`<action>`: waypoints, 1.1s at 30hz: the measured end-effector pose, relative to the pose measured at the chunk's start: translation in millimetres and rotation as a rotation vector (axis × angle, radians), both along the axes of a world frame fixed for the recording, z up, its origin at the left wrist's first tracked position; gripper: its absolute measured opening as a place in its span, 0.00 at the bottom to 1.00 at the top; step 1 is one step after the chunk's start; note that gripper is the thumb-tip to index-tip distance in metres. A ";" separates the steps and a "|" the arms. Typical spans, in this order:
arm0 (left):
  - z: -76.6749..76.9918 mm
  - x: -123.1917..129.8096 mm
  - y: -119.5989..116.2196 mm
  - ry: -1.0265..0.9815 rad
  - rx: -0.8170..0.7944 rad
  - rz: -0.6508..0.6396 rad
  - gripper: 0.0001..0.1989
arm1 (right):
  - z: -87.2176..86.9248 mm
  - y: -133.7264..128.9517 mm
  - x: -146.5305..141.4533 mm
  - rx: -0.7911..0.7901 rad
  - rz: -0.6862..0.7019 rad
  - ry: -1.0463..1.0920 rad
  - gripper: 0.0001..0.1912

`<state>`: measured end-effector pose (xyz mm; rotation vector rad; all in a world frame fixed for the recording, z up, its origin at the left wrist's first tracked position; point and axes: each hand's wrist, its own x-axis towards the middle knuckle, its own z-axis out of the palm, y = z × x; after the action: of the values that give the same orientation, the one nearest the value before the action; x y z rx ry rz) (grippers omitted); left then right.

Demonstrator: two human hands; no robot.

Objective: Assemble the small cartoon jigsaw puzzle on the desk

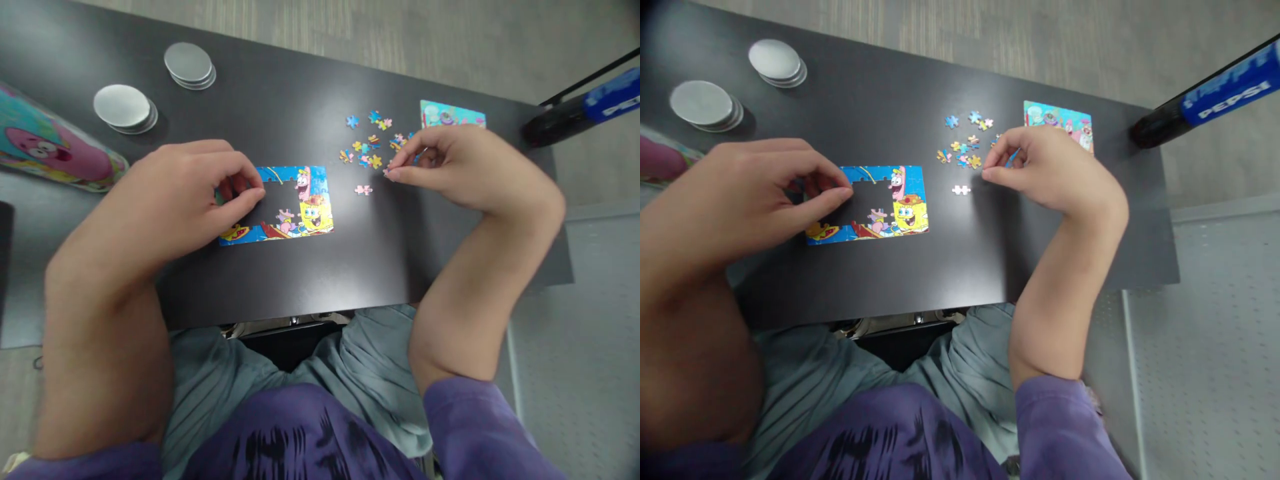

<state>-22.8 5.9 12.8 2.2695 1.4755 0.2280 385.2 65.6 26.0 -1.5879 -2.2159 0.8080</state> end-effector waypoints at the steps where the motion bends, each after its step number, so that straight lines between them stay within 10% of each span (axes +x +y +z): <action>1: -1.0 -0.4 0.6 -0.005 0.003 0.005 0.22 | 1.3 -2.1 -1.0 -0.029 0.003 0.009 0.08; 9: -5.6 -5.9 2.2 0.003 0.023 -0.034 0.21 | -1.3 4.1 -9.8 0.234 -0.345 -0.010 0.10; 33: -26.5 -19.3 4.5 -0.061 0.084 0.009 0.16 | -18.6 13.3 24.1 0.153 -0.446 -0.046 0.03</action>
<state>-42.1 10.4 -13.8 2.3010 1.4713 0.3649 409.3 78.9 7.4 -1.9317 -1.7921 0.4662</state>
